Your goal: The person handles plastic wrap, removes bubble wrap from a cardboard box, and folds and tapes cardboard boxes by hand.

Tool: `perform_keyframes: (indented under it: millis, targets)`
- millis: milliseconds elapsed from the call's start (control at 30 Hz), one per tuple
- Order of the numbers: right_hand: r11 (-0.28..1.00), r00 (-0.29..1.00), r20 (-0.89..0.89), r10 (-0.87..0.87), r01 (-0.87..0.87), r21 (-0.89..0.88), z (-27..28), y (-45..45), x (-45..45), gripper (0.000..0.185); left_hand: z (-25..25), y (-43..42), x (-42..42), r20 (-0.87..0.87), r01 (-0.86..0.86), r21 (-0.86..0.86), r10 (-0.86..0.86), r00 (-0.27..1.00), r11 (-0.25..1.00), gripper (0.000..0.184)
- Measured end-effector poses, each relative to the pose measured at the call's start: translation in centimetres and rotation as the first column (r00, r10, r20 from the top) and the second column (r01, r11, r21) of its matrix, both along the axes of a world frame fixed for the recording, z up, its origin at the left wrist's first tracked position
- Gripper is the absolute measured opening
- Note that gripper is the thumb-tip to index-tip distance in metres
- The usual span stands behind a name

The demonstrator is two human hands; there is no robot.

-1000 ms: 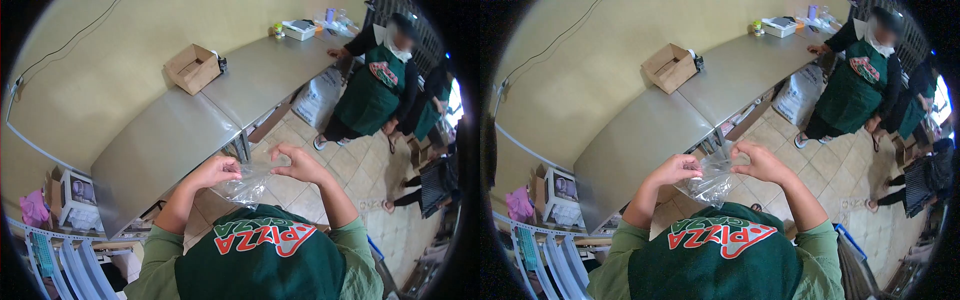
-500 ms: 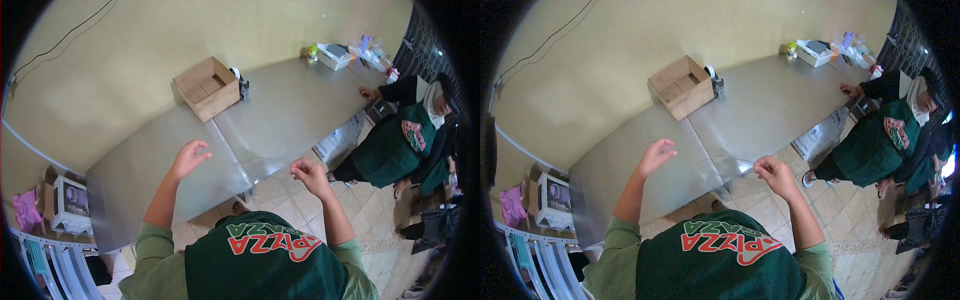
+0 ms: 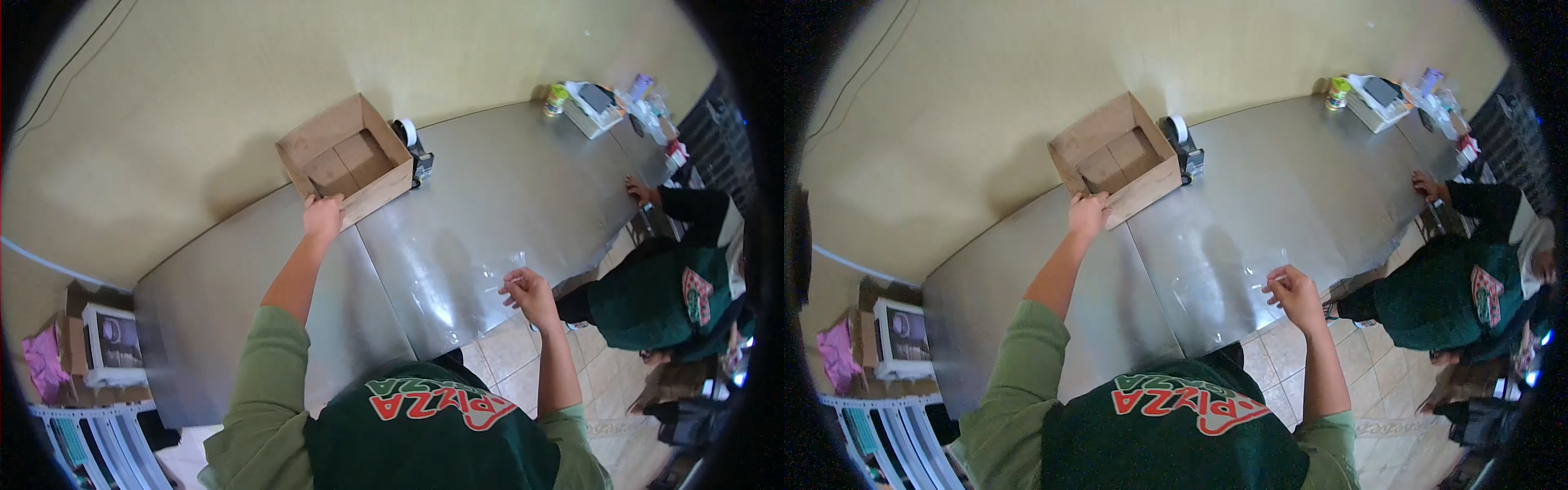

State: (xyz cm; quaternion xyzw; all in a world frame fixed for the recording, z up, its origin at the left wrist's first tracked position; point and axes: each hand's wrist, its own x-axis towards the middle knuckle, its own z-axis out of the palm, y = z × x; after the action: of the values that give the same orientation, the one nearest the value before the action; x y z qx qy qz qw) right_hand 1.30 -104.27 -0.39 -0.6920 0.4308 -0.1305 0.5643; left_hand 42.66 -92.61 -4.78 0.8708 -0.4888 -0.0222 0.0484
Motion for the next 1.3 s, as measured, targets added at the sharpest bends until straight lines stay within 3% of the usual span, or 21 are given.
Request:
perform_keyframes:
  millis: [133,267,433,533,733,800,833,933,1033,1200,1233,1300]
  targets:
    - [0.974,0.978,0.058,0.199,-0.204,0.100,-3.4,-7.6,5.3,0.012,-0.6,4.0,0.8,0.059,-0.003,-0.277,0.020,0.998,0.961,0.024]
    - [0.949,0.959,0.095,0.268,-0.279,0.146,-5.0,-12.9,13.5,0.014,4.2,8.8,0.5,0.082,-0.071,-0.314,0.101,0.991,0.947,0.023]
    - [0.899,0.902,0.307,0.303,-0.378,0.222,-11.0,-15.8,26.6,0.014,10.6,13.8,-1.9,0.253,-0.113,-0.265,0.182,0.950,0.958,0.017]
    - [0.913,0.925,0.312,0.217,-0.305,0.271,-11.6,-14.7,34.0,0.013,13.1,13.8,-3.7,0.305,-0.091,-0.234,0.162,0.939,0.968,0.014]
    - [0.864,0.940,0.277,0.199,-0.302,0.402,-14.0,-15.9,41.9,0.030,12.4,10.4,-3.1,0.232,0.053,-0.088,-0.032,0.972,0.995,0.013]
    - [0.802,0.916,0.353,0.191,-0.353,0.483,-13.3,-16.7,42.2,0.041,11.0,8.6,-2.5,0.230,0.088,-0.016,-0.082,0.970,0.996,0.016]
    - [0.815,0.937,0.273,0.217,-0.328,0.478,-11.6,-17.4,41.8,0.058,10.0,7.7,-2.2,0.207,0.105,-0.029,-0.096,0.974,0.994,0.016]
    - [0.909,0.911,0.407,0.065,-0.222,0.353,-7.6,-18.3,39.6,0.065,6.4,4.7,-1.0,0.141,0.142,-0.034,-0.135,0.981,0.989,0.016]
    - [0.954,0.821,0.561,0.102,-0.241,0.179,-0.7,-17.9,33.8,0.061,3.2,1.5,0.0,0.121,0.116,0.050,-0.121,0.985,0.992,0.017]
    - [0.976,0.774,0.625,0.101,-0.200,0.089,1.5,-18.6,26.5,0.048,0.3,-1.7,1.1,0.141,0.066,0.097,-0.079,0.987,0.993,0.017]
    - [0.976,0.777,0.621,0.102,-0.199,0.088,1.3,-18.6,25.2,0.047,0.9,-1.8,0.9,0.060,0.002,0.198,-0.015,0.998,0.980,0.019]
    - [0.975,0.794,0.597,0.113,-0.205,0.088,0.4,-18.1,22.9,0.044,0.3,-1.8,0.8,0.053,-0.020,0.152,0.012,0.999,0.988,0.018]
